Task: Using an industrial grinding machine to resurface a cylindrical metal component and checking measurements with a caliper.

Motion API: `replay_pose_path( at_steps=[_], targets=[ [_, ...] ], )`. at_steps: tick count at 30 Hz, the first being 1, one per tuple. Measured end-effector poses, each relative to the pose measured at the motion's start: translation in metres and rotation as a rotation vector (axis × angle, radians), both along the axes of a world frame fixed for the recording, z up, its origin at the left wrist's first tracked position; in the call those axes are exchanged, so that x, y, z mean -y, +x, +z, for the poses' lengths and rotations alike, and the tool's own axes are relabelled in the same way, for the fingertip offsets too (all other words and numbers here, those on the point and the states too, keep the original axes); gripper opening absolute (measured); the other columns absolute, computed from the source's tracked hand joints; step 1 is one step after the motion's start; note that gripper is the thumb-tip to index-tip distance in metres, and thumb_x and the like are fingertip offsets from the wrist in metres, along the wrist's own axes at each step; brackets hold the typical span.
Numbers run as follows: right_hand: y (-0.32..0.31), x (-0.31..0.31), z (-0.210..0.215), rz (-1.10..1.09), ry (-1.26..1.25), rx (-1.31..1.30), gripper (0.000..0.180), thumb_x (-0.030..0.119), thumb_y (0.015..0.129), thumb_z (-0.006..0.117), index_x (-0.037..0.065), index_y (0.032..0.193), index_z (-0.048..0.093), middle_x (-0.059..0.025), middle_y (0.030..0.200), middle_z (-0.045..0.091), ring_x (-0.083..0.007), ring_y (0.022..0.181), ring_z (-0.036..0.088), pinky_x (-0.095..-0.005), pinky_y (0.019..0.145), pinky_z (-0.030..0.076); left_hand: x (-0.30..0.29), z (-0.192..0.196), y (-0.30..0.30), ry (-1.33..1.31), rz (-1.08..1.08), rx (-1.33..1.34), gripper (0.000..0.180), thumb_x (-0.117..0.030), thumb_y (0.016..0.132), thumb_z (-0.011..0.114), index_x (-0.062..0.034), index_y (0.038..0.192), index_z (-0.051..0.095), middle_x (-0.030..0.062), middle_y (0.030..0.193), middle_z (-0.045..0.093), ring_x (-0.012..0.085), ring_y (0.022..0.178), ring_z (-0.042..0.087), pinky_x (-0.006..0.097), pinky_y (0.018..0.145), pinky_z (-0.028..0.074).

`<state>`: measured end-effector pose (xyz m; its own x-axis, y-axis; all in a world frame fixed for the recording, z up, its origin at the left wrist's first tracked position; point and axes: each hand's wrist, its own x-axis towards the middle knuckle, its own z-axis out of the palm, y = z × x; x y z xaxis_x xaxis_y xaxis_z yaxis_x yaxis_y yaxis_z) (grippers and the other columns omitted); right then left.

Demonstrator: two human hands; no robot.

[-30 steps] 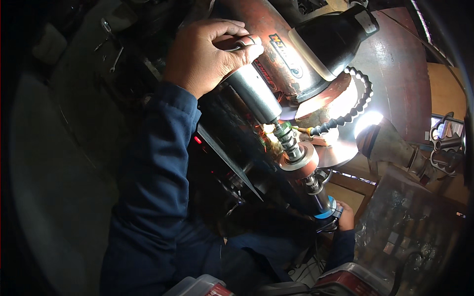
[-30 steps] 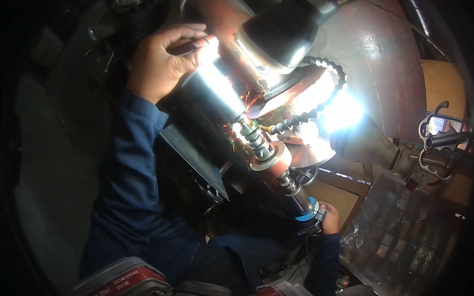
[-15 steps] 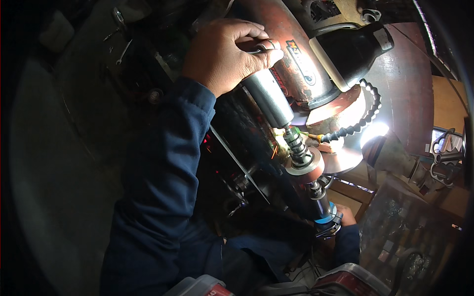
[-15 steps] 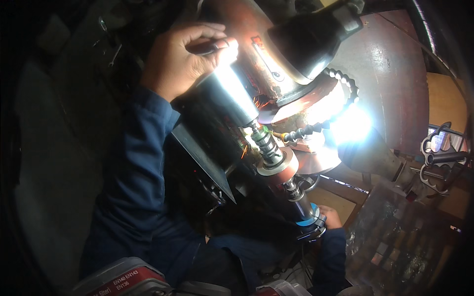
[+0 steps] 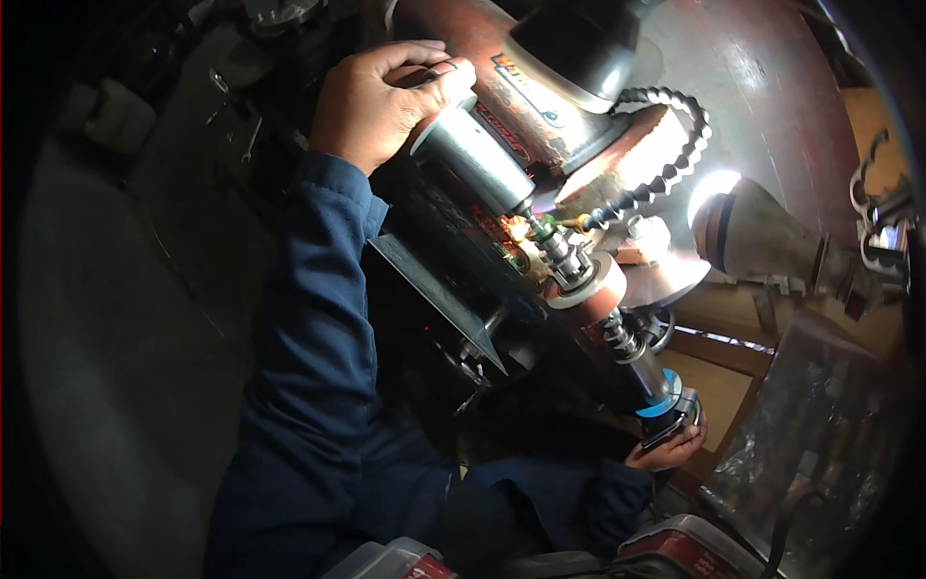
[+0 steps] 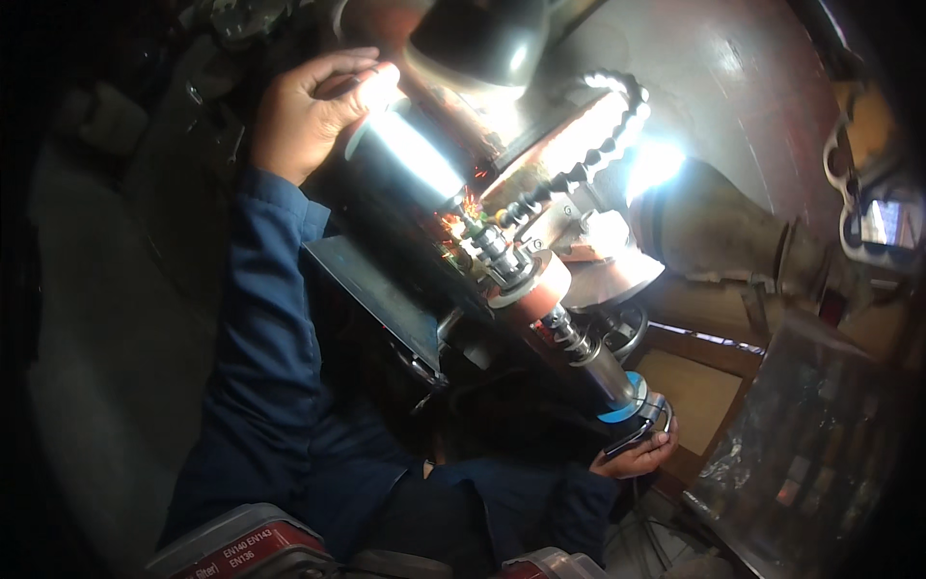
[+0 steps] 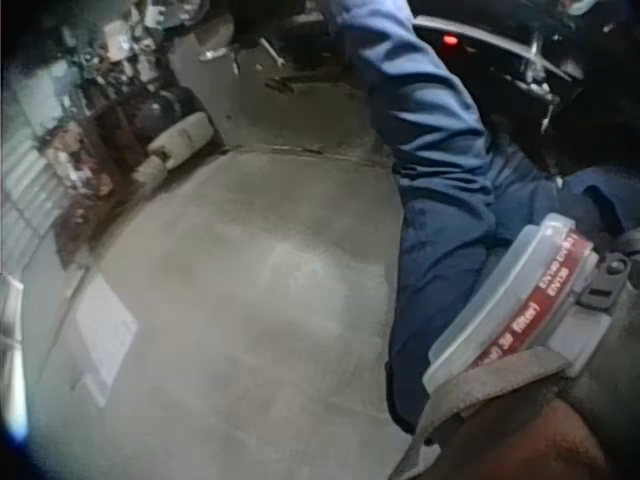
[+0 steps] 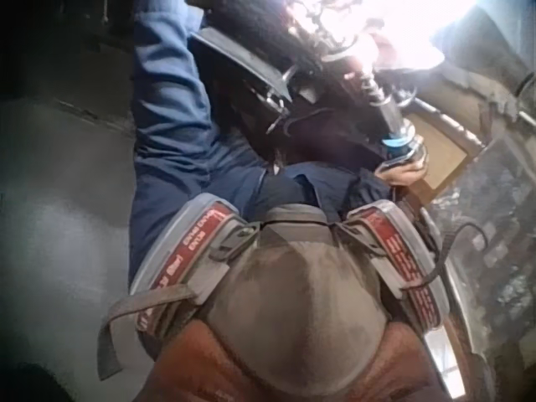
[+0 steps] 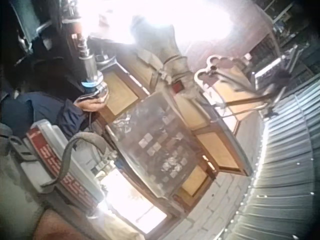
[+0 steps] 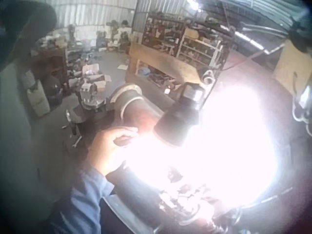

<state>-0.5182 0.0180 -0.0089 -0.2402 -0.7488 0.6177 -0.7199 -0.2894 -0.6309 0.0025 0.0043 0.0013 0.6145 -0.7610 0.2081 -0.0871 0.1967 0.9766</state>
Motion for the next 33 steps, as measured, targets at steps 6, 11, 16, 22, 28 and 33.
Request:
replay_pose_path(
  at_steps=[6,11,16,22,28,33],
  targets=[
    [-0.010,-0.005,0.005,-0.093,0.076,-0.209,0.033,0.021,0.101,0.039,-0.004,0.111,0.058,-0.0178,0.107,0.062,-0.0290,0.101,0.058,-0.0373,0.092,0.042,-0.003,-0.010,0.005,0.015,0.035,0.064,0.032,-0.013,0.078,0.077,0.0029,0.105,0.067,0.0076,0.098,0.069,0.0097,0.087,0.064,0.023,0.081,0.051],
    [-0.016,0.020,0.058,-0.075,0.545,-0.270,0.035,0.025,0.098,0.048,-0.003,0.113,0.060,-0.0172,0.109,0.064,-0.0271,0.104,0.060,-0.0354,0.093,0.043,-0.001,0.000,-0.003,0.014,0.018,0.062,0.027,-0.010,0.079,0.076,0.0033,0.101,0.068,0.0099,0.106,0.067,0.0111,0.091,0.062,0.024,0.083,0.050],
    [-0.003,0.035,0.066,-0.136,0.755,-0.267,0.046,0.036,0.095,0.052,-0.002,0.121,0.056,-0.0217,0.120,0.060,-0.0310,0.113,0.057,-0.0366,0.096,0.042,-0.003,0.003,-0.003,0.010,0.009,0.109,0.028,-0.008,0.080,0.075,0.0040,0.103,0.067,0.0093,0.107,0.067,0.0114,0.093,0.062,0.025,0.086,0.049],
    [0.009,-0.019,-0.002,-0.183,-0.085,-0.071,0.050,0.031,0.101,0.034,-0.008,0.128,0.047,-0.0265,0.121,0.056,-0.0340,0.115,0.054,-0.0397,0.100,0.040,0.005,-0.005,0.000,0.034,0.023,0.174,0.026,-0.009,0.083,0.073,0.0032,0.105,0.066,0.0060,0.101,0.067,0.0118,0.092,0.061,0.026,0.087,0.047],
    [0.006,-0.008,0.023,-0.095,0.132,-0.057,0.038,0.021,0.103,0.034,-0.003,0.123,0.055,-0.0191,0.109,0.064,-0.0258,0.102,0.063,-0.0337,0.088,0.047,-0.004,-0.005,0.001,0.060,0.050,0.183,0.026,-0.013,0.086,0.070,0.0016,0.106,0.066,0.0073,0.105,0.066,0.0128,0.094,0.060,0.026,0.087,0.046],
    [-0.008,0.010,0.038,-0.098,0.386,-0.183,0.032,0.021,0.100,0.042,0.000,0.118,0.060,-0.0158,0.108,0.065,-0.0233,0.103,0.062,-0.0323,0.089,0.046,-0.003,0.000,-0.005,0.024,0.115,0.194,0.022,-0.015,0.084,0.073,-0.0002,0.100,0.069,0.0050,0.098,0.068,0.0118,0.088,0.060,0.027,0.085,0.046]
  ],
)
